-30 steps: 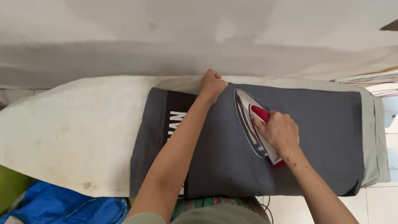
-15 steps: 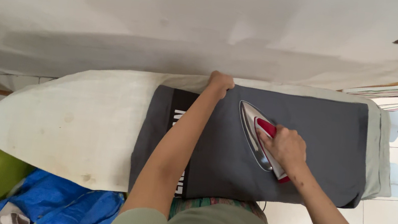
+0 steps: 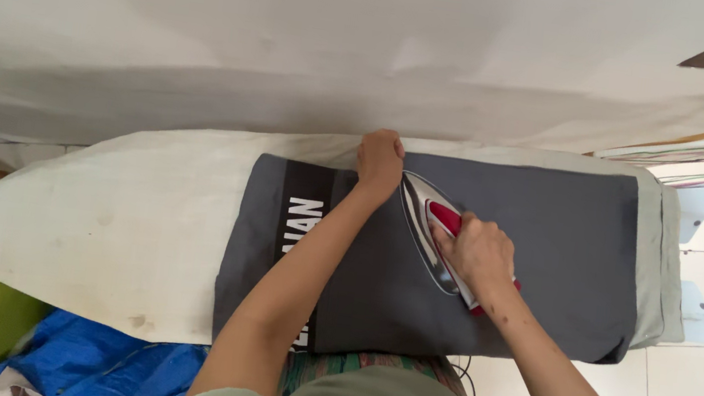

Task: The person irons a dark grey t-shirt on a white ironing board. They use a red and white steam iron to smooth out the fabric, moving the iron back and forth across the surface. The person adjusts the shirt's position and folds it over to iron different sections, ensuring the entire garment is pressed.

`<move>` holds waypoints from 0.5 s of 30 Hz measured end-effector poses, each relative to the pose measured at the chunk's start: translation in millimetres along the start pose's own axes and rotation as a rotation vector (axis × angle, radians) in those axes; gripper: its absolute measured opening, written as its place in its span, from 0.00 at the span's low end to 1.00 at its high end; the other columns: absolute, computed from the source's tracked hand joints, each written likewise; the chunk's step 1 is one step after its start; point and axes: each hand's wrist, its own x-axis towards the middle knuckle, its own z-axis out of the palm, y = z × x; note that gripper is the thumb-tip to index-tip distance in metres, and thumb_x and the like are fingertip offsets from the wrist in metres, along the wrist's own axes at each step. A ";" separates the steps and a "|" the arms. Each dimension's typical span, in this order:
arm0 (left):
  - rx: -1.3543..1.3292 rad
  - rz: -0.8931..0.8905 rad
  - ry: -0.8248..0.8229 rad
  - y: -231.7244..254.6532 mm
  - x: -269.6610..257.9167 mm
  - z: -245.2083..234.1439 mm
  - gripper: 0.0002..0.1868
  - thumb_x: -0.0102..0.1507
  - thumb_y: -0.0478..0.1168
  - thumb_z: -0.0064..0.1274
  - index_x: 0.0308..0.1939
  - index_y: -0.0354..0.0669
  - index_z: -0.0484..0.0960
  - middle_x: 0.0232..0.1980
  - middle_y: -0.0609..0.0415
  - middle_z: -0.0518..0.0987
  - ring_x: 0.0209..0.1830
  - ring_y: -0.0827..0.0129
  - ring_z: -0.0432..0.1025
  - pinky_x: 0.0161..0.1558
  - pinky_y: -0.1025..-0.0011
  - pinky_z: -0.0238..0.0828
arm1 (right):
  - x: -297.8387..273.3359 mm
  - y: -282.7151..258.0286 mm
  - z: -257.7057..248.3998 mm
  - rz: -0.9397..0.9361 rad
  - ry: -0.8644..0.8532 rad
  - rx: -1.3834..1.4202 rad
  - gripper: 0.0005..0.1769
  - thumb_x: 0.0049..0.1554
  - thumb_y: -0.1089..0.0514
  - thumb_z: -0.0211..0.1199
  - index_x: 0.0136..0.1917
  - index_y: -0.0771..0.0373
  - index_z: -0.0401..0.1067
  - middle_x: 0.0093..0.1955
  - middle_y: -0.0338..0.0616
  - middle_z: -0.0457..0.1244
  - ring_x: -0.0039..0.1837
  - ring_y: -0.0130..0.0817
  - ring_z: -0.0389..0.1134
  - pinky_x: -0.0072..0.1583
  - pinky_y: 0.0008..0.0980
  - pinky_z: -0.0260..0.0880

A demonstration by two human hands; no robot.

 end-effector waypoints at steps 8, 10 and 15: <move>-0.030 -0.034 -0.380 -40.2 19.2 -44.1 0.18 0.44 0.39 0.73 0.33 0.38 0.83 0.36 0.44 0.83 0.40 0.51 0.79 0.46 0.60 0.75 | 1.6 7.6 0.4 -0.046 0.028 0.026 0.31 0.58 0.33 0.61 0.45 0.66 0.78 0.36 0.61 0.70 0.42 0.57 0.74 0.46 0.50 0.76; -0.053 -0.054 -0.439 -48.8 22.0 -55.8 0.17 0.46 0.39 0.71 0.35 0.38 0.83 0.36 0.45 0.83 0.39 0.54 0.81 0.45 0.61 0.78 | 6.1 5.2 1.3 -0.077 0.053 0.034 0.31 0.57 0.33 0.61 0.44 0.66 0.78 0.35 0.61 0.70 0.41 0.58 0.74 0.45 0.50 0.75; 0.175 0.180 -0.355 -54.3 11.5 -64.1 0.11 0.58 0.43 0.66 0.33 0.38 0.84 0.36 0.43 0.84 0.41 0.48 0.78 0.45 0.55 0.72 | 16.6 -3.4 3.6 -0.158 0.101 0.040 0.30 0.57 0.34 0.62 0.44 0.67 0.78 0.34 0.62 0.69 0.39 0.58 0.74 0.44 0.49 0.76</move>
